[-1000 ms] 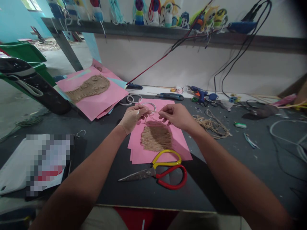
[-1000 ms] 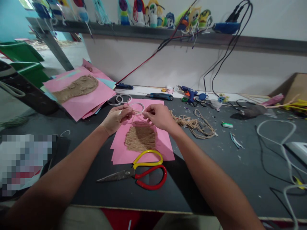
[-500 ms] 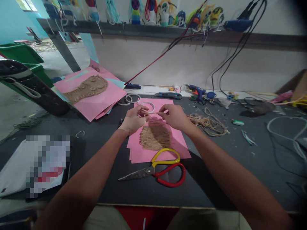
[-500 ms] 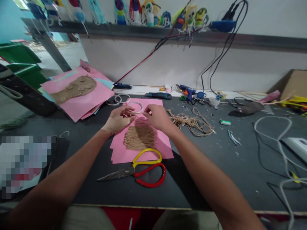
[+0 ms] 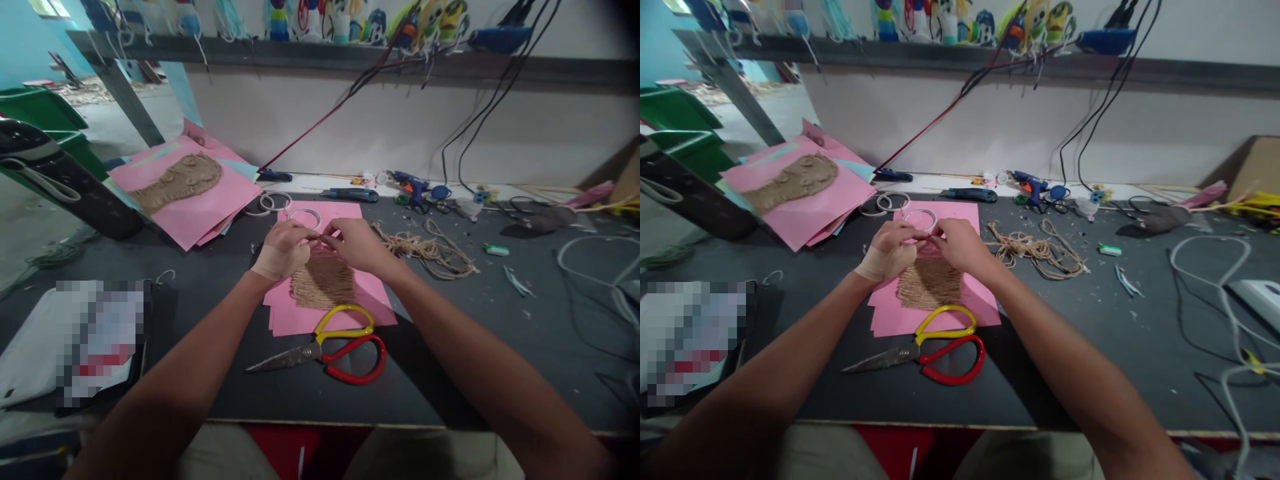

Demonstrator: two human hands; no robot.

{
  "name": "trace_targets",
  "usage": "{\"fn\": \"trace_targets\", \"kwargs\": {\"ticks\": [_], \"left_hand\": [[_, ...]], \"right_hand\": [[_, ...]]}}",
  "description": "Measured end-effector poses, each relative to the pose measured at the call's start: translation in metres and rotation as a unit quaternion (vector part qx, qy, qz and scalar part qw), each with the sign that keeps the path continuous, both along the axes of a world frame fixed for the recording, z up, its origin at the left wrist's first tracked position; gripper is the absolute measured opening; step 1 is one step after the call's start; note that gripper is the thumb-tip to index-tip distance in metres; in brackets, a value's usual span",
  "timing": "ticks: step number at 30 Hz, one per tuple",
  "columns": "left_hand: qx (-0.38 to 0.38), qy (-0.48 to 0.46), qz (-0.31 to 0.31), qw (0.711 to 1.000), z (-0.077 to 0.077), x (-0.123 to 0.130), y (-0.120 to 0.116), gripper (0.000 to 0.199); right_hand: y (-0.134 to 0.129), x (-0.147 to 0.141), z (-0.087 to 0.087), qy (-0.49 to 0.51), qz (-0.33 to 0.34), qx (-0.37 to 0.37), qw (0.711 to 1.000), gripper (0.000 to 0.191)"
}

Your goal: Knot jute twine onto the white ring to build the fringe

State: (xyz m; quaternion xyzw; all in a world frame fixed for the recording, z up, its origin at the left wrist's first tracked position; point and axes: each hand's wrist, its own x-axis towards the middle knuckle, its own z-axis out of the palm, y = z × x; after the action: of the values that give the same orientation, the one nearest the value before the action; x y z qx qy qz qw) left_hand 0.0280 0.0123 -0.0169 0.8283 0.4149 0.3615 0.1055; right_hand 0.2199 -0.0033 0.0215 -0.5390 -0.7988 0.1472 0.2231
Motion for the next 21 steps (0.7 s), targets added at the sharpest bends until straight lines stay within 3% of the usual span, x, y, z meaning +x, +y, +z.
{"fn": "trace_targets", "kwargs": {"ticks": [10, 21], "left_hand": [[-0.004, 0.005, 0.006, 1.0, -0.0001, -0.0001, 0.0006, 0.015], [0.001, -0.01, 0.001, 1.0, 0.0024, -0.0009, -0.0009, 0.013]], "right_hand": [[-0.0027, -0.002, 0.0026, -0.001, 0.007, -0.04, 0.999, 0.009], [-0.0006, -0.0006, -0.0039, 0.004, 0.011, -0.02, 1.0, 0.009]]}}
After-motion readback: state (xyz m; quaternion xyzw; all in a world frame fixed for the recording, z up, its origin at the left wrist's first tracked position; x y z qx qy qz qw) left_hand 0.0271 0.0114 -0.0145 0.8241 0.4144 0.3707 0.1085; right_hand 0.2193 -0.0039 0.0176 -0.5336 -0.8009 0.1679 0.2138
